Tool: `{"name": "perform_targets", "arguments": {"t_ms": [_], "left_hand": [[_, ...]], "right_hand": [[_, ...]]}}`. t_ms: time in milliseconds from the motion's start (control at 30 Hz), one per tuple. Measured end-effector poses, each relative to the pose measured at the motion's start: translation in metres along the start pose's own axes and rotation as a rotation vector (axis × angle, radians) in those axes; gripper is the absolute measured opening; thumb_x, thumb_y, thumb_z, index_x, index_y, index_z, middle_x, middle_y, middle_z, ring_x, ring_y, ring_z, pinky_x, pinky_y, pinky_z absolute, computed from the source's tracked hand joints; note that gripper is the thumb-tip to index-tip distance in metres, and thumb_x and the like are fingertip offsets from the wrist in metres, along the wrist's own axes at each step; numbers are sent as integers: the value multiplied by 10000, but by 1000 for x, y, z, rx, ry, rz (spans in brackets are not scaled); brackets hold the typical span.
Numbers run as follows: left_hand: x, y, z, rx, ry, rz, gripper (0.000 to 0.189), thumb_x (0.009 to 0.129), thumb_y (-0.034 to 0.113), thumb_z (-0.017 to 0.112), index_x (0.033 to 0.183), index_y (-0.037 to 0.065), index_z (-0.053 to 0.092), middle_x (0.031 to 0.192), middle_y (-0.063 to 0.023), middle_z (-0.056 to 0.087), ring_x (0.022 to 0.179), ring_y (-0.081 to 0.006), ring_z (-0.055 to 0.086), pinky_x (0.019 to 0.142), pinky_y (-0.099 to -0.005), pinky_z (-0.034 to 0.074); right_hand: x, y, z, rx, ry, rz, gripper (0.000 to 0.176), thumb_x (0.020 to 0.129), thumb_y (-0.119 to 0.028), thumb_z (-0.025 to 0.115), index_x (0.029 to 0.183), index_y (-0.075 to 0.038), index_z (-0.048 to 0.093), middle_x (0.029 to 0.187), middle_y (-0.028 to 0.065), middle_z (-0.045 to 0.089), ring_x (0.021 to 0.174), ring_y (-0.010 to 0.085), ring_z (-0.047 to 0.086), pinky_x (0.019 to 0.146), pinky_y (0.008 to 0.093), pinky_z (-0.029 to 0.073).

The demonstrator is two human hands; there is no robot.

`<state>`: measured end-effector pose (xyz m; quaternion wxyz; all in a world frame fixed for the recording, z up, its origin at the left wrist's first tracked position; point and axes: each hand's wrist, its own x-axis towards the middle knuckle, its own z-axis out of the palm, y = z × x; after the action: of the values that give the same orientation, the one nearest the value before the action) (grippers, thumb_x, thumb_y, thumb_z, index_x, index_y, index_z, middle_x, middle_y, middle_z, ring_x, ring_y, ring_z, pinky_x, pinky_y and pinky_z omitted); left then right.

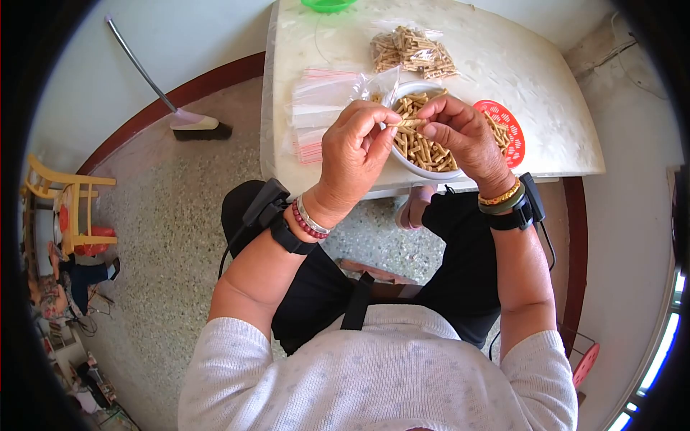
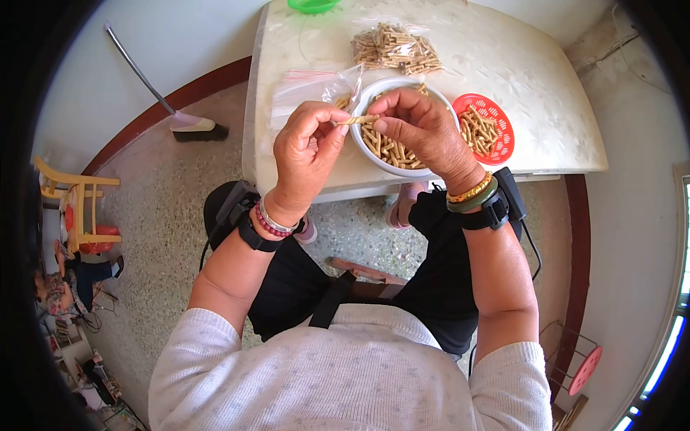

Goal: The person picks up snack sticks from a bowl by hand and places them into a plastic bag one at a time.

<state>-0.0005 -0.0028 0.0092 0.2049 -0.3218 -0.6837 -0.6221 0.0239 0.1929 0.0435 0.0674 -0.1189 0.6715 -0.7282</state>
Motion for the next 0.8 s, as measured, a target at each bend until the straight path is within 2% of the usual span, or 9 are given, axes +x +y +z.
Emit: {"name": "perform_targets", "arguments": {"t_ms": [233,300,333,400,433,600,633,700,800], "left_hand": [[1,2,0,31,-14,33,220,784,-80,660,965,35,608,914,-65,614,695,-126,588,572,-239,469],[1,8,1,-29,-35,-114,224,778,-39,696,973,23,604,911,-70,615,675,-127,570,567,-241,464],[0,6,1,-29,-35,-114,224,778,-39,696,973,23,604,911,-70,615,675,-127,570,567,-241,464],[-1,3,-1,-34,-71,-121,189,833,9,694,1004,12,616,911,-16,602,718,-48,542,605,-179,440],[-1,2,-2,-33,-71,-120,189,833,9,694,1004,12,616,911,-16,602,718,-48,542,605,-179,440],[0,3,-2,34,-66,-40,103,866,32,665,955,6,621,810,-18,612,652,-59,544,582,-198,443],[0,4,-2,35,-66,-41,103,866,32,665,955,6,621,810,-18,612,652,-59,544,582,-198,443],[0,5,-2,34,-57,-67,78,860,18,645,928,26,609,826,-58,621,640,-128,563,559,-246,453],[1,5,-2,21,-51,-84,76,857,11,645,921,26,607,821,-60,616,644,-126,566,557,-245,453]], "right_hand": [[0,7,-1,-32,15,-3,131,892,-28,637,1020,-21,612,949,-11,620,897,63,575,797,216,473],[0,7,-2,-46,33,-21,125,887,-9,633,1009,-25,610,949,-9,619,898,66,578,799,216,474],[0,8,-2,-46,32,-20,125,887,-9,633,1009,-25,610,949,-9,619,898,66,578,799,216,474],[0,8,-3,-40,20,-68,129,880,11,630,1001,-29,609,953,-5,620,900,70,582,803,213,475],[0,7,-2,-40,20,-69,129,880,11,630,1001,-29,609,953,-5,620,900,70,582,803,213,475],[0,8,-2,-37,28,-56,146,874,26,629,1009,-27,609,951,-8,617,902,70,585,815,215,477],[0,8,-1,-37,27,-56,146,874,26,629,1009,-27,609,951,-8,617,902,70,585,815,215,477],[-1,8,2,31,42,-45,150,874,20,633,1014,-30,613,948,-13,616,898,63,582,809,211,476],[0,8,2,17,16,-26,165,876,9,638,1034,-31,610,963,-13,613,901,57,578,807,208,476]]}}
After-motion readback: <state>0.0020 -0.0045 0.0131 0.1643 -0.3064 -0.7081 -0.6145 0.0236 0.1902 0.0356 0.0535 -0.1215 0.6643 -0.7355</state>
